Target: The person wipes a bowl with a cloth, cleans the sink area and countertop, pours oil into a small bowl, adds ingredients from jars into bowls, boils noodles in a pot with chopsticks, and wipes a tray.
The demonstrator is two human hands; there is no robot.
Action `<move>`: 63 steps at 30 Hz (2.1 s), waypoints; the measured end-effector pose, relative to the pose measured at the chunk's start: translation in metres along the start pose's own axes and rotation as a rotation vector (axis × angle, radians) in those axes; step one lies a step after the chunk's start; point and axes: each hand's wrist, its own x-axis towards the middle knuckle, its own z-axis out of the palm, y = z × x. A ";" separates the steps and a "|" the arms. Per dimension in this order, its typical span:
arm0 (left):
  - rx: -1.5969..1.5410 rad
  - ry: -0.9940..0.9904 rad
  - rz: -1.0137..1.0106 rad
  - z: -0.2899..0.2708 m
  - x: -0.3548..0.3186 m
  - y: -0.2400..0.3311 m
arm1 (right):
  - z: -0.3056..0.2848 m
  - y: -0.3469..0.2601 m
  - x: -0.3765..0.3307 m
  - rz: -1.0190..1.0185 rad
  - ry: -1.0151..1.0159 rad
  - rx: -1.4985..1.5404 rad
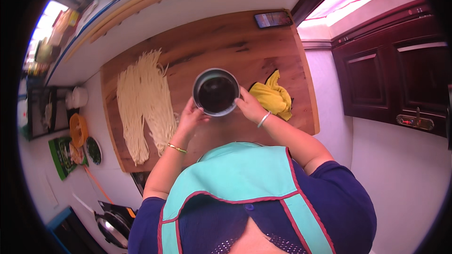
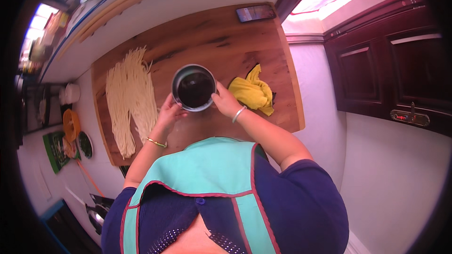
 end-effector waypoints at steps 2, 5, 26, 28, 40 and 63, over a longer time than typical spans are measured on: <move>0.006 -0.011 0.029 0.004 0.035 0.021 | -0.016 -0.025 0.032 -0.041 0.069 0.004; 0.010 -0.012 0.048 0.007 0.091 0.050 | -0.039 -0.047 0.082 0.057 0.033 0.011; 0.102 0.199 0.059 0.023 0.233 0.124 | -0.088 -0.025 0.245 0.098 0.065 0.351; 0.086 0.212 0.057 0.025 0.231 0.124 | -0.087 -0.021 0.245 0.113 0.072 0.383; 0.013 0.225 0.011 0.025 0.230 0.120 | -0.089 -0.011 0.243 0.157 0.041 0.480; -0.066 -0.062 -0.167 0.123 0.193 0.060 | -0.114 -0.002 0.185 0.156 0.061 0.248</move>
